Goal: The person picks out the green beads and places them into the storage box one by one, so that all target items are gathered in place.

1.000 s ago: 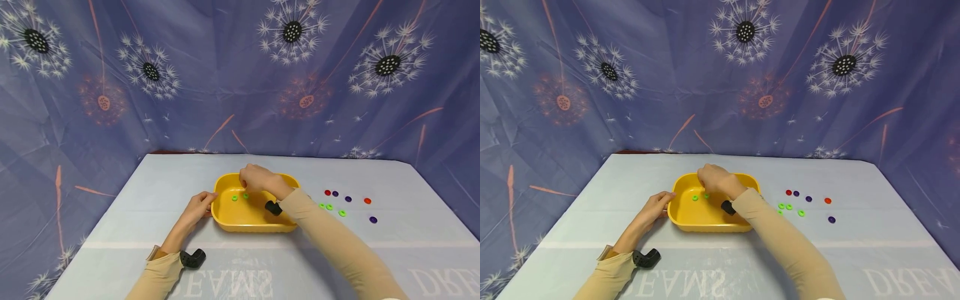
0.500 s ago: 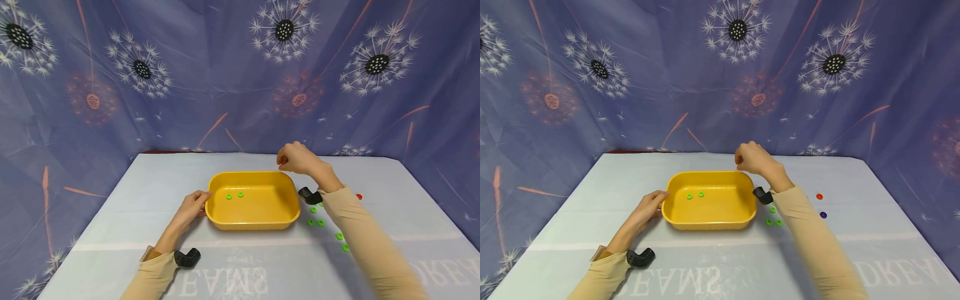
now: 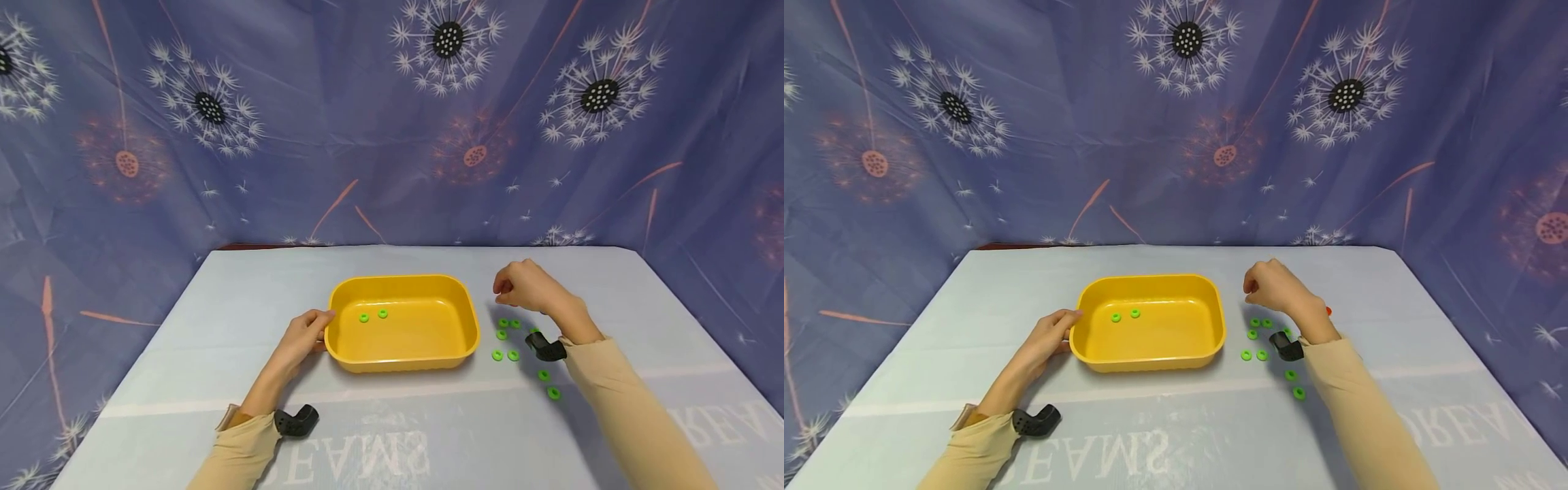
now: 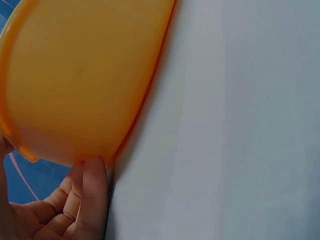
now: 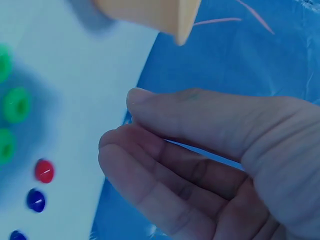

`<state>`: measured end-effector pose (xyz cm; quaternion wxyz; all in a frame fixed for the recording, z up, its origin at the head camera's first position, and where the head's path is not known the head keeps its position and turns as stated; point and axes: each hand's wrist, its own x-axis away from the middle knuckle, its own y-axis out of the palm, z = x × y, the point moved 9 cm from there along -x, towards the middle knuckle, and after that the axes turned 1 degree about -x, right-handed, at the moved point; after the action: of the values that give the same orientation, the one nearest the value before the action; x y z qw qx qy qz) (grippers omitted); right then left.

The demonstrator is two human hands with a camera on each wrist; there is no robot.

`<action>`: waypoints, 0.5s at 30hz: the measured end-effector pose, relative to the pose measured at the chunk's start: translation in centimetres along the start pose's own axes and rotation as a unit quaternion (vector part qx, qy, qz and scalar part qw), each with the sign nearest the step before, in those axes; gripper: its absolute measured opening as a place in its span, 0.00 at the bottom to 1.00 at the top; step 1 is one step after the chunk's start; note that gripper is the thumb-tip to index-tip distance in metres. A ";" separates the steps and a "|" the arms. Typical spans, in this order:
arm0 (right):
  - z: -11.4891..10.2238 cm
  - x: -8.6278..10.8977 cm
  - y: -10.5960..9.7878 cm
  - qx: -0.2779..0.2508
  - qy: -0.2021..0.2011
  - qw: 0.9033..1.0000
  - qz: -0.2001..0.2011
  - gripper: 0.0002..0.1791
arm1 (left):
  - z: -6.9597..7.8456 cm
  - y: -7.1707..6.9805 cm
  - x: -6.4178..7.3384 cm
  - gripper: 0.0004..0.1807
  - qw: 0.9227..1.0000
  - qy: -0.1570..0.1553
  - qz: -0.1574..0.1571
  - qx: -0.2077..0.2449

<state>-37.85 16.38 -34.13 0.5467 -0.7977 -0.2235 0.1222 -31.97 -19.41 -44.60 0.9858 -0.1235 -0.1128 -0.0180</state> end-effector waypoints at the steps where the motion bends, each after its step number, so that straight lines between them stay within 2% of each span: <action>1: 0.2 0.2 0.1 0.004 0.000 1.000 0.002 0.06 | 0.0 0.0 0.0 0.27 1.000 0.000 0.000 0.001; 6: 1.7 1.4 0.8 0.013 0.010 1.000 0.004 0.07 | 0.0 0.0 0.0 0.26 1.000 -0.004 -0.001 0.001; 15: 5.3 4.2 1.9 0.013 0.086 0.996 0.001 0.15 | -0.1 0.0 -0.1 0.26 1.000 -0.004 0.000 0.002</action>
<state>-36.12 22.15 -37.68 0.5739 -0.7982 -0.1736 0.0569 -32.09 -19.44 -44.68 0.9856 -0.1210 -0.1164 -0.0176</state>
